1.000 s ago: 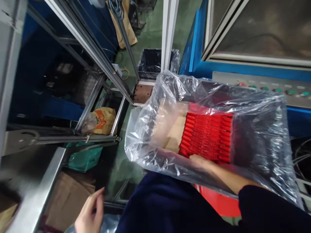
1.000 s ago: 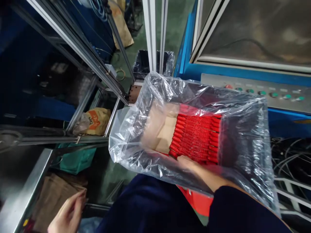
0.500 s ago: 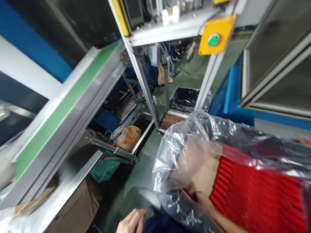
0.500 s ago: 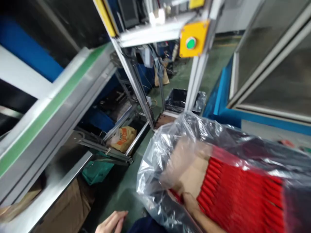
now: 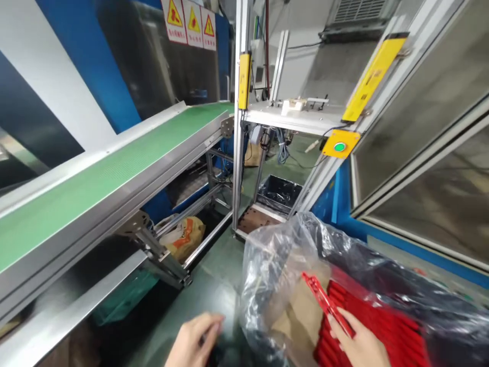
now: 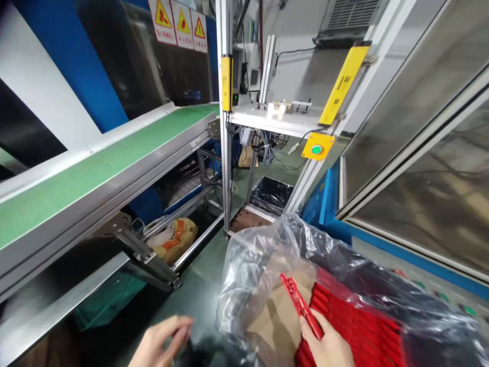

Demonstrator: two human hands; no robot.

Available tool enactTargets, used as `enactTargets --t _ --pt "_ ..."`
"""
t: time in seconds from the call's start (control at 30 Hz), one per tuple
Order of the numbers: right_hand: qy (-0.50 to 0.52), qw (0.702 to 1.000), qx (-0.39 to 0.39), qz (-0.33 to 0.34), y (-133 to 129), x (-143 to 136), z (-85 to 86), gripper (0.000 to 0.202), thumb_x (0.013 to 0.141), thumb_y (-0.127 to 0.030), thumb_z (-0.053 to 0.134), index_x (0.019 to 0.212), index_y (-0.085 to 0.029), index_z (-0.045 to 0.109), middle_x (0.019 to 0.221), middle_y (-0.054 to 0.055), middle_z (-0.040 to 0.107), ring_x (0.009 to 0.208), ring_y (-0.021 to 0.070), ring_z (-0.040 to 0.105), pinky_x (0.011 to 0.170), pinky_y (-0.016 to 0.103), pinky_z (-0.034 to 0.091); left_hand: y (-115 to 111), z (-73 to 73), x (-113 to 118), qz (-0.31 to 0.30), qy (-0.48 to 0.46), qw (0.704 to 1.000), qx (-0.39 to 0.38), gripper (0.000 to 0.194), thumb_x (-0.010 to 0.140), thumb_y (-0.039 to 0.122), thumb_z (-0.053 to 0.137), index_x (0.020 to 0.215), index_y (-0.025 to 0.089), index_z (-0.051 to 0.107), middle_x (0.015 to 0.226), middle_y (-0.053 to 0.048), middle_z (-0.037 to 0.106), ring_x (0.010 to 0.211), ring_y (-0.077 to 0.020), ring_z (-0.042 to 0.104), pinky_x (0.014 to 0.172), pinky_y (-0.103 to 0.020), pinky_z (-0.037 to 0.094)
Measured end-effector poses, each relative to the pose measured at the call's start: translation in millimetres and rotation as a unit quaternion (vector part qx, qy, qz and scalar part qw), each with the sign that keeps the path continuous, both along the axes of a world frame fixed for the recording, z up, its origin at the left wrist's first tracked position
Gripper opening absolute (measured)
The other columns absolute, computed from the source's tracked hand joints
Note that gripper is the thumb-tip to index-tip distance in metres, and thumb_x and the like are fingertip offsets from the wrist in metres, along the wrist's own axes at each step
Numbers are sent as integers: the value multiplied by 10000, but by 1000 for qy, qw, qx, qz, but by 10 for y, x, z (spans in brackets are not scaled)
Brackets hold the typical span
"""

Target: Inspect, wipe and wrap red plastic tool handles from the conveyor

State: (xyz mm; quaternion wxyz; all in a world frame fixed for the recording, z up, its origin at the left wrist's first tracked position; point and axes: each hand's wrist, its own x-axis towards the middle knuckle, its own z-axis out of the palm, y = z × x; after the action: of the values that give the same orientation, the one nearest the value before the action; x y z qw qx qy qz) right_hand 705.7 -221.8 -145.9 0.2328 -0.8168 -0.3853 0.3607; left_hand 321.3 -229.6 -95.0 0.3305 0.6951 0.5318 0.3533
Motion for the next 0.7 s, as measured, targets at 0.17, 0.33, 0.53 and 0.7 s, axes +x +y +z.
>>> enactTargets --t 0.17,0.33,0.53,0.7 --pt "55 987 137 65 -47 -1126 791 577 755 -639 596 1133 -214 697 1000 84 771 909 300 739 779 359 613 391 458 -187 -43 -159 978 -132 512 927 504 540 1306 161 568 763 -43 697 659 -169 654 596 -229 529" --pt "98 924 225 294 244 -2223 1184 371 830 -422 669 1127 -203 719 1115 88 742 993 265 711 853 350 594 480 605 -567 -60 -353 912 -200 837 831 556 684 1466 131 341 793 -47 686 614 -174 657 489 -212 470" --pt "247 855 207 406 462 -3022 1171 543 790 -334 751 1299 -209 608 1138 95 728 935 213 722 810 288 602 371 566 -1330 7 -449 876 -176 586 805 530 745 1158 93 576 627 -21 656 478 -153 620 435 -193 443" --pt "372 837 246 316 568 -3426 1110 480 778 -344 794 1214 -217 639 1115 111 733 954 211 722 817 306 618 284 468 -1773 63 -518 845 -115 358 737 381 838 928 134 663 854 -95 740 595 -210 695 443 -230 517"
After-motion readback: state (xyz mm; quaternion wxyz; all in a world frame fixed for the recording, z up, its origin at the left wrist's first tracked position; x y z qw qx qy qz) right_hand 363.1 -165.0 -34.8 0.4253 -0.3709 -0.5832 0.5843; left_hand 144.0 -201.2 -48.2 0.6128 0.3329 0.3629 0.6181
